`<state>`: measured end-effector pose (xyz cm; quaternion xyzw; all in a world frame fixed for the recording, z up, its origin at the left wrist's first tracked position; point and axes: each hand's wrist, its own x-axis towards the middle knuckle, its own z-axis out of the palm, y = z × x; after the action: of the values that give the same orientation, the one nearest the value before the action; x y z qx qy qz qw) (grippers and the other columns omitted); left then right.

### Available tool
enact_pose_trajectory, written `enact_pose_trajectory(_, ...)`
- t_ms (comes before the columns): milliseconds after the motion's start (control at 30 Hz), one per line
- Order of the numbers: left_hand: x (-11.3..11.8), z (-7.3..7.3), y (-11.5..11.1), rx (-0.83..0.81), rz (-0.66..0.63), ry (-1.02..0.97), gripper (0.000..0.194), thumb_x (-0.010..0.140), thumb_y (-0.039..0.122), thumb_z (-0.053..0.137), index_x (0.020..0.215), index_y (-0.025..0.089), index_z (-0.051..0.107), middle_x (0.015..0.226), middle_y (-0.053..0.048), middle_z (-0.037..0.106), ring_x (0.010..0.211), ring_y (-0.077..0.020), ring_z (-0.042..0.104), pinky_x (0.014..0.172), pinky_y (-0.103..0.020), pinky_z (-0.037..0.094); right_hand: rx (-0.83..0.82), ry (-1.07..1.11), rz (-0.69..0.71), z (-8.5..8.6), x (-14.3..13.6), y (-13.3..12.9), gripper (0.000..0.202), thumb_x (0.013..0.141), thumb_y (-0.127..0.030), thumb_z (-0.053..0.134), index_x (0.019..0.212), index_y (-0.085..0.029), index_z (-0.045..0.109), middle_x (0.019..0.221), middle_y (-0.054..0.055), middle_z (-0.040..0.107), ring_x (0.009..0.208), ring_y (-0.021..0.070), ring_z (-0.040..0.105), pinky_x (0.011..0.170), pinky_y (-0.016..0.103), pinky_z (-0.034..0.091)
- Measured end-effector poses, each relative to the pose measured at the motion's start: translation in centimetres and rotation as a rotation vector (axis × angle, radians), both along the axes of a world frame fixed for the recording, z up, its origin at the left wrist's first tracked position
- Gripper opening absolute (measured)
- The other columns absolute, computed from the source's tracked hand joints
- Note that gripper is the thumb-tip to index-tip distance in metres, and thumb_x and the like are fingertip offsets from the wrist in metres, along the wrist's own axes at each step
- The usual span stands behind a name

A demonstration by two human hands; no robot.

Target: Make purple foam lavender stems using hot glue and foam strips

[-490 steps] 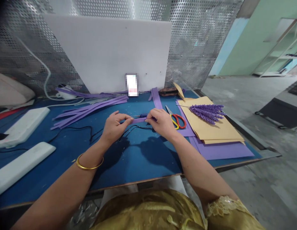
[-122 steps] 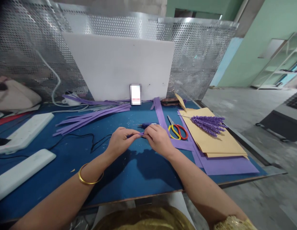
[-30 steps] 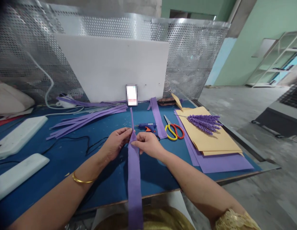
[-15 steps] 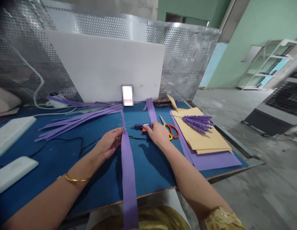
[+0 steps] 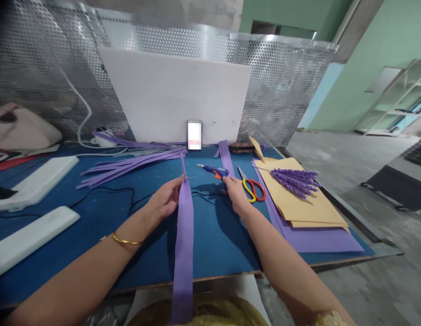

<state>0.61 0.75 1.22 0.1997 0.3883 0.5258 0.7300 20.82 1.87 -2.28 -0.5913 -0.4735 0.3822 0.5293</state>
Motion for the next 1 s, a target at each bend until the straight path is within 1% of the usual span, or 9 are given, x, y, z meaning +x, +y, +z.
enact_pose_trajectory(133,-0.3,0.7,-0.1,-0.065,-0.019,-0.026,0.018,0.084,0.011,0.071,0.07,0.014,0.06,0.051,0.004,0.059,0.042,-0.0072,0.053,0.044,-0.018,0.045,0.197,0.383,-0.017,1.4,-0.9,-1.2,0.039,0.064,-0.04,0.075,0.092,-0.022,0.055,0.079,-0.002,0.065,0.068,0.0127,0.06,0.059,0.023,0.046)
enact_pose_trajectory(200,-0.4,0.7,0.0,-0.078,-0.035,-0.024,0.019,0.085,0.012,0.07,0.07,0.014,0.059,0.05,0.005,0.057,0.04,-0.0068,0.051,0.041,-0.017,0.043,0.148,0.556,0.047,2.0,-1.2,-1.5,0.043,0.062,-0.042,0.08,0.091,-0.021,0.058,0.079,0.0,0.068,0.06,0.0113,0.057,0.047,0.022,0.039)
enact_pose_trajectory(300,-0.5,0.5,0.1,-0.096,-0.042,-0.029,0.021,0.089,0.011,0.066,0.069,0.013,0.059,0.049,0.004,0.056,0.038,-0.0072,0.051,0.038,-0.018,0.04,0.111,0.578,0.045,2.2,-1.4,-1.9,0.038,0.066,-0.045,0.079,0.086,-0.019,0.061,0.079,0.002,0.07,0.049,0.0086,0.05,0.039,0.022,0.031)
enact_pose_trajectory(433,-0.4,0.5,0.2,-0.101,-0.023,-0.051,0.024,0.094,0.011,0.058,0.07,0.013,0.06,0.051,0.002,0.058,0.04,-0.0069,0.052,0.04,-0.017,0.041,0.342,0.388,0.045,2.3,-1.8,-2.6,0.026,0.068,-0.032,0.08,0.083,-0.019,0.063,0.078,0.0,0.07,0.055,0.0095,0.057,0.055,0.025,0.046)
enact_pose_trajectory(533,-0.4,0.5,0.2,-0.103,-0.031,-0.056,0.024,0.093,0.011,0.06,0.069,0.013,0.06,0.051,0.002,0.058,0.04,-0.007,0.052,0.041,-0.017,0.042,0.289,0.399,0.171,2.6,-2.1,-3.4,0.024,0.073,-0.037,0.077,0.083,-0.019,0.064,0.082,0.001,0.068,0.052,0.008,0.052,0.05,0.025,0.042)
enact_pose_trajectory(600,-0.5,0.5,0.3,-0.099,-0.027,-0.065,0.023,0.09,0.01,0.063,0.068,0.013,0.061,0.052,0.002,0.058,0.041,-0.0072,0.053,0.041,-0.017,0.042,0.232,0.375,0.232,2.6,-2.3,-3.9,0.026,0.079,-0.045,0.07,0.081,-0.019,0.063,0.072,0.0,0.064,0.049,0.0089,0.048,0.046,0.025,0.038)
enact_pose_trajectory(700,-0.5,0.2,0.5,-0.089,0.008,-0.077,0.02,0.088,0.008,0.065,0.069,0.013,0.061,0.054,0.002,0.06,0.042,-0.0067,0.054,0.041,-0.017,0.042,0.283,0.082,0.232,2.2,-2.3,-4.5,0.029,0.085,-0.048,0.065,0.079,-0.02,0.06,0.061,-0.002,0.055,0.051,0.0118,0.048,0.05,0.027,0.038)
enact_pose_trajectory(833,-0.5,0.0,0.6,-0.054,0.025,-0.09,0.02,0.09,0.009,0.063,0.071,0.013,0.061,0.054,0.003,0.06,0.042,-0.0063,0.054,0.041,-0.016,0.044,0.525,-0.393,0.287,1.8,-2.2,-5.3,0.023,0.085,-0.042,0.067,0.081,-0.022,0.057,0.076,0.0,0.056,0.066,0.014,0.051,0.063,0.029,0.041)
enact_pose_trajectory(1000,-0.4,0.2,0.5,-0.036,0.033,-0.099,0.022,0.093,0.008,0.059,0.072,0.011,0.062,0.057,0.001,0.063,0.045,-0.0062,0.057,0.045,-0.015,0.047,0.573,-0.574,0.363,1.6,-2.6,-5.8,0.024,0.088,-0.041,0.065,0.084,-0.023,0.05,0.073,-0.002,0.052,0.064,0.0131,0.048,0.059,0.026,0.036)
